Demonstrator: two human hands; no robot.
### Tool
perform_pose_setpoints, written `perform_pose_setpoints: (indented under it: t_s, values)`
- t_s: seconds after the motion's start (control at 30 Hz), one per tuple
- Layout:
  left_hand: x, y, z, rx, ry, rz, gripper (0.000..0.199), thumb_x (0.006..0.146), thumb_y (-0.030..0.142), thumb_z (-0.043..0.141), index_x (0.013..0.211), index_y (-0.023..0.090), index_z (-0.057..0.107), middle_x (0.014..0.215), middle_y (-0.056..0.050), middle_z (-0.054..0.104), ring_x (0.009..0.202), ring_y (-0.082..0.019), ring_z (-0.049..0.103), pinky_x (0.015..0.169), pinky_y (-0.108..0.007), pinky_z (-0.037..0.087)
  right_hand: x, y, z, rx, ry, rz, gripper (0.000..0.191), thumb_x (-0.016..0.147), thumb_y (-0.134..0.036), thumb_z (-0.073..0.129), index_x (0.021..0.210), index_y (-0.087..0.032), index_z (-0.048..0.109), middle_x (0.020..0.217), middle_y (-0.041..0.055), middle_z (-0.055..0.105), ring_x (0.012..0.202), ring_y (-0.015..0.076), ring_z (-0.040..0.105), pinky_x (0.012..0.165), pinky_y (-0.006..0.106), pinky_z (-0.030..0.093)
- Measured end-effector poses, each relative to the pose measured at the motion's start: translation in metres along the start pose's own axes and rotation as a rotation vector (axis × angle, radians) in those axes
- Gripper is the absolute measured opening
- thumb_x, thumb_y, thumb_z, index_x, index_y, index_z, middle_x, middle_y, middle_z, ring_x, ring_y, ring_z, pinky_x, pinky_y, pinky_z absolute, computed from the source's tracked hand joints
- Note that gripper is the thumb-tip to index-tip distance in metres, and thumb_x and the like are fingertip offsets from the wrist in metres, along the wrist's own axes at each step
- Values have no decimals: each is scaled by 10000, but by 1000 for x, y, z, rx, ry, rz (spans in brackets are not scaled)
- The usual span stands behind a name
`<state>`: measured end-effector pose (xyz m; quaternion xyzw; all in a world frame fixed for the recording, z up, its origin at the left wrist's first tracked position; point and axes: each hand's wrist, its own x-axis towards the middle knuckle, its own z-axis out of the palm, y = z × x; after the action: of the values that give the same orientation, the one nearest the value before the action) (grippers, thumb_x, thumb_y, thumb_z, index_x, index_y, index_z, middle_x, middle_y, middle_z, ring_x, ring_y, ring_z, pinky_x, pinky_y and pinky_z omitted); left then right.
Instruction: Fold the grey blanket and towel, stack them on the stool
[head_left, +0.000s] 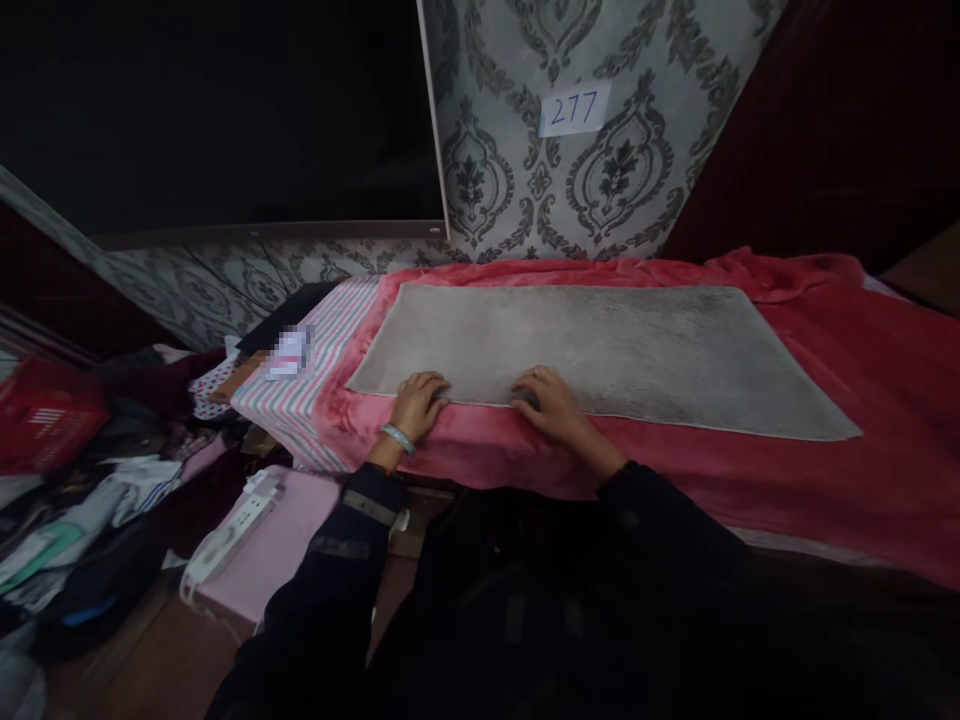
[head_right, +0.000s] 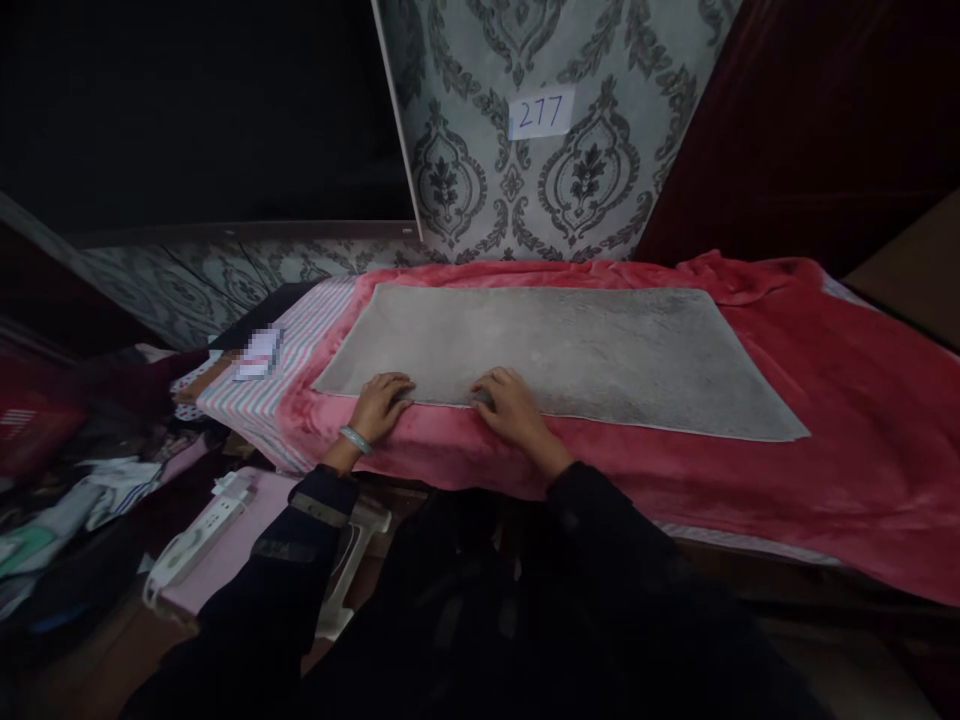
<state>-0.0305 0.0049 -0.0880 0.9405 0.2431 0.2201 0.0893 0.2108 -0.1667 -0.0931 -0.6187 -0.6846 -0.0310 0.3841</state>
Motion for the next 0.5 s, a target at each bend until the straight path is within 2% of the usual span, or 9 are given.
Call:
perform_pose_setpoints:
  t_s: [0.17, 0.37, 0.5]
  values:
    - [-6, -23, -8, 17, 20, 65, 234, 967, 229, 511, 1116, 201, 689, 1193, -108, 663, 1138, -256, 580, 1017, -446, 470, 8, 10, 26, -2, -45, 31, 149, 898, -223, 641, 1030, -214, 710, 985, 88, 654, 945, 257, 579, 860, 419, 474]
    - [-12, -31, -15, 183, 21, 63, 258, 970, 193, 469, 1103, 192, 690, 1103, -128, 651, 1045, -278, 564, 920, -445, 480, -1, 12, 27, -55, -24, -17, 204, 942, -187, 560, 1064, -225, 719, 998, 94, 651, 941, 255, 577, 849, 417, 483]
    - [-13, -38, -16, 209, 30, 13, 223, 974, 206, 465, 987, 199, 688, 979, -117, 634, 960, -281, 545, 856, -442, 468, -1, 8, 27, -93, -28, -35, 195, 948, -141, 519, 948, -206, 703, 915, 90, 631, 910, 249, 570, 823, 399, 478]
